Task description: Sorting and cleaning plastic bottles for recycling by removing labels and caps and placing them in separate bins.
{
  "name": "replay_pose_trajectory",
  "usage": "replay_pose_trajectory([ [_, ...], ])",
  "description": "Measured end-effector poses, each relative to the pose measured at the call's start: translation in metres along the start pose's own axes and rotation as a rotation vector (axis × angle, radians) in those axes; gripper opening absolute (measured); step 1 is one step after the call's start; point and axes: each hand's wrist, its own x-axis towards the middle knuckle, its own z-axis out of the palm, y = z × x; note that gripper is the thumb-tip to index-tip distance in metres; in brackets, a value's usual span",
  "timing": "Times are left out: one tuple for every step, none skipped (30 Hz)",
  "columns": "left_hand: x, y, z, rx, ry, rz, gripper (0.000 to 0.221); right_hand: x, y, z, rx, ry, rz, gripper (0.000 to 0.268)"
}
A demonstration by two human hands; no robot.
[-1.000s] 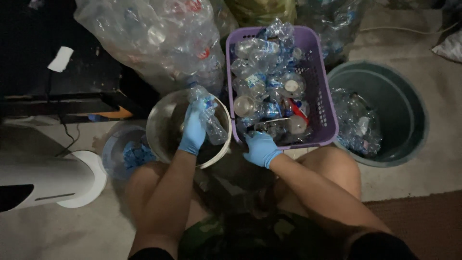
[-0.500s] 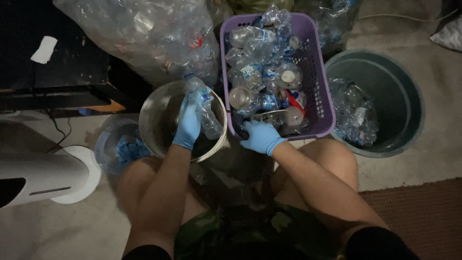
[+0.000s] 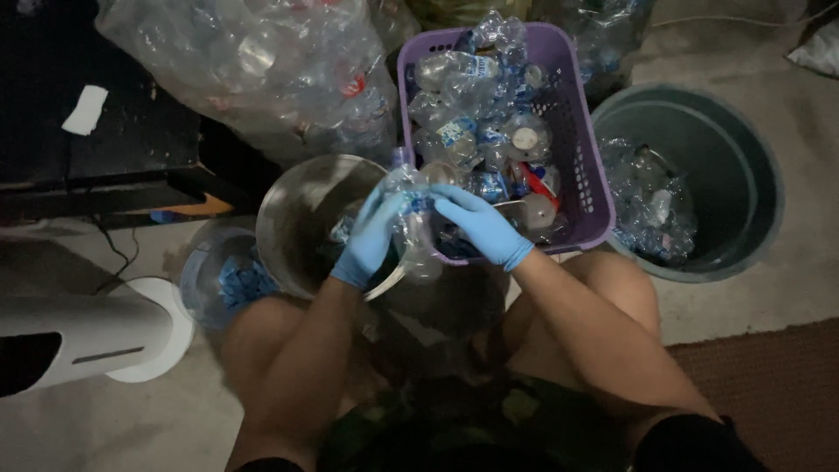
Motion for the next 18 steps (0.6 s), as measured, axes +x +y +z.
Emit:
replay_pose_trajectory([
  [-0.005, 0.006, 0.007, 0.049, -0.043, 0.012, 0.055, -0.002, -0.009, 0.006, 0.101, 0.021, 0.087, 0.039],
  [-0.011, 0.012, 0.013, 0.098, -0.085, 0.020, 0.055, -0.006, -0.017, 0.013, 0.204, 0.042, 0.178, 0.036],
  [-0.015, 0.016, 0.015, 0.105, -0.089, 0.014, 0.055, -0.005, -0.018, 0.015, 0.210, 0.048, 0.181, 0.036],
  [-0.020, 0.021, 0.018, 0.224, -0.138, 0.021, 0.057, -0.005, -0.018, 0.017, 0.228, 0.057, 0.201, 0.036],
  [-0.024, 0.026, 0.020, 0.343, -0.187, 0.028, 0.059, -0.005, -0.018, 0.019, 0.247, 0.066, 0.220, 0.035],
  [-0.027, 0.030, 0.021, 0.347, -0.191, 0.025, 0.059, -0.001, -0.006, 0.017, 0.251, 0.071, 0.220, 0.035],
  [-0.030, 0.034, 0.022, 0.564, -0.224, 0.125, 0.062, 0.002, 0.006, 0.015, 0.333, 0.100, 0.216, 0.031],
  [-0.033, 0.039, 0.023, 0.781, -0.254, 0.226, 0.067, 0.006, 0.018, 0.012, 0.414, 0.129, 0.212, 0.026],
  [-0.027, 0.031, 0.012, 0.783, -0.257, 0.224, 0.067, 0.008, 0.027, 0.009, 0.417, 0.132, 0.213, 0.026],
  [-0.020, 0.022, 0.000, 0.872, -0.181, 0.422, 0.072, 0.011, 0.035, 0.005, 0.365, 0.135, 0.183, 0.025],
  [-0.013, 0.014, -0.011, 0.954, -0.102, 0.623, 0.077, 0.014, 0.043, 0.001, 0.312, 0.137, 0.154, 0.023],
  [-0.010, 0.014, -0.012, 0.956, -0.105, 0.625, 0.077, 0.016, 0.051, 0.000, 0.314, 0.140, 0.151, 0.023],
  [-0.007, 0.015, -0.013, 1.020, -0.162, 0.817, 0.065, 0.019, 0.058, -0.001, 0.254, 0.166, 0.107, 0.018],
  [-0.004, 0.015, -0.014, 1.078, -0.223, 1.009, 0.052, 0.021, 0.066, -0.003, 0.194, 0.195, 0.063, 0.013],
  [-0.006, 0.020, -0.010, 1.078, -0.230, 1.011, 0.052, 0.021, 0.063, -0.001, 0.196, 0.200, 0.061, 0.013],
  [-0.010, 0.024, -0.006, 1.139, -0.285, 1.026, 0.041, 0.019, 0.061, 0.000, 0.191, 0.216, 0.049, 0.012],
  [-0.013, 0.029, -0.003, 1.200, -0.341, 1.040, 0.029, 0.018, 0.058, 0.002, 0.186, 0.233, 0.037, 0.013],
  [-0.012, 0.029, -0.002, 1.201, -0.343, 1.036, 0.029, 0.015, 0.048, 0.003, 0.187, 0.234, 0.040, 0.013],
])
